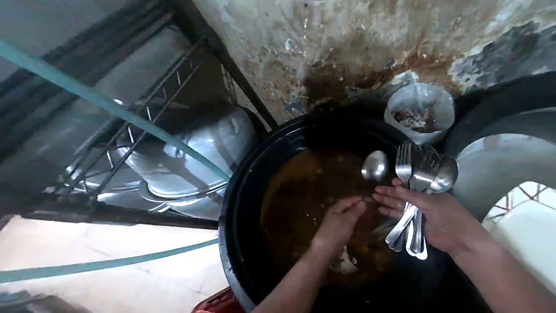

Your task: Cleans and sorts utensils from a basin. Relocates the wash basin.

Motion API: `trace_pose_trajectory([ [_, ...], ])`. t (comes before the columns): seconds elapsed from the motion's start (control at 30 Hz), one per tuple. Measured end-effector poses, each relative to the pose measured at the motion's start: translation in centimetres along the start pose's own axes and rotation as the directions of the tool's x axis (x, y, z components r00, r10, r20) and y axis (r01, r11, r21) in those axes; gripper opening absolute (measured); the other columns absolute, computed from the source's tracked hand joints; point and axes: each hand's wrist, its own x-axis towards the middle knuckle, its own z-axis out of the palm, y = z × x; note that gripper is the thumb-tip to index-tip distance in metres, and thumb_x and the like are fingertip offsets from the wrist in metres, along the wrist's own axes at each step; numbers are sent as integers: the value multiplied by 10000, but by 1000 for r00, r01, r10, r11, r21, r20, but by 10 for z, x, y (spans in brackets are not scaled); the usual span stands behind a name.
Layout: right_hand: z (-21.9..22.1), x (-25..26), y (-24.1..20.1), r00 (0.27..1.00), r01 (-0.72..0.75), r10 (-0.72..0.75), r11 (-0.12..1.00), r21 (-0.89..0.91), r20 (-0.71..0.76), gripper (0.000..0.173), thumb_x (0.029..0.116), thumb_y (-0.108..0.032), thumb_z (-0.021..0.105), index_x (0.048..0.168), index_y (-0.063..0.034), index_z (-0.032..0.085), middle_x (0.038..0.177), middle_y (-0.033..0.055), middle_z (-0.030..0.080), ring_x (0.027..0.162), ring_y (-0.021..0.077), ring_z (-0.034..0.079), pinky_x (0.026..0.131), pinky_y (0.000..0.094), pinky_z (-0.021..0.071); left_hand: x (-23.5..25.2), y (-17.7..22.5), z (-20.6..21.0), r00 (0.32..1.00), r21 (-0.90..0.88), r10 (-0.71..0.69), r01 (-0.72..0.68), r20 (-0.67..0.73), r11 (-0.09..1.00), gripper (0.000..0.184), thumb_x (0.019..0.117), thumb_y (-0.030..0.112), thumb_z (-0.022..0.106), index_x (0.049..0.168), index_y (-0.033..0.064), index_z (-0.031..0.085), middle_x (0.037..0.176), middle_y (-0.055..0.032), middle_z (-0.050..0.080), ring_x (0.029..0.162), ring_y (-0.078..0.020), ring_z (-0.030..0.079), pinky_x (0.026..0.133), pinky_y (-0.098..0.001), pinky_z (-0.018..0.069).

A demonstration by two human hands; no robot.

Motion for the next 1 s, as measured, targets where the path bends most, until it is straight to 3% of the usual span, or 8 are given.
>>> trace_pose_trajectory([
  [0.23,-12,-1,3,990,111,-109,994,-20,88,253,1049,-115,512,1195,-34,703,1183,102,734,1062,181,704,871,321,594,11,23,27,986,114,15,-35,165,993,325,1063,381,554,1159,110,706,1144,-47,667,933,-132,632,806,-352,541],
  [0.37,-9,2,7,984,176,-176,984,-2,-17,240,1027,-57,533,1256,-56,604,901,84,716,842,178,717,770,340,613,34,41,4,932,404,4,-161,363,900,375,1053,362,581,1246,65,704,1423,-86,589,1257,-204,583,1067,-455,472],
  [0.5,-11,7,7,969,247,-247,954,169,-23,155,1062,-137,484,1151,-93,602,775,28,643,726,178,692,774,423,631,109,28,-57,997,615,67,-39,-23,788,578,1076,517,441,1407,68,594,1387,-207,609,1289,-376,579,1062,-621,454],
  [0.57,-11,4,5,974,222,-228,952,212,7,218,1086,-250,449,1130,-127,623,737,-2,618,668,152,666,719,403,631,148,9,-82,969,727,98,103,-229,679,594,1096,487,398,1426,25,571,1467,-267,526,1399,-451,461,1146,-647,352],
  [0.7,-13,1,4,979,183,-196,966,181,56,311,1105,-323,405,1175,-99,609,732,27,602,617,163,650,639,373,627,171,-12,-59,993,921,-1,107,-115,374,427,1099,243,465,1506,124,516,1552,-265,429,1438,-526,353,1125,-710,309],
  [0.8,-12,4,5,977,204,-210,969,136,28,298,1102,-286,416,1141,-66,613,697,40,603,575,159,639,597,350,619,172,-8,-12,980,794,-28,177,-198,581,663,1033,520,535,1480,34,491,1533,-249,449,1438,-455,397,1129,-685,334],
  [0.93,-10,5,4,980,200,-201,975,92,3,298,1105,-261,412,1139,-54,624,704,46,612,581,163,641,611,353,619,168,-18,28,987,754,45,88,-154,651,739,981,570,599,1535,105,447,1595,-208,392,1480,-419,354,1140,-686,318],
  [1.0,-9,4,4,977,211,-210,974,87,-15,315,1106,-262,415,1141,-38,634,701,52,620,579,168,644,616,361,623,163,-20,41,983,682,106,23,-147,731,683,955,528,658,1493,133,513,1523,-192,488,1411,-407,447,1125,-688,331],
])
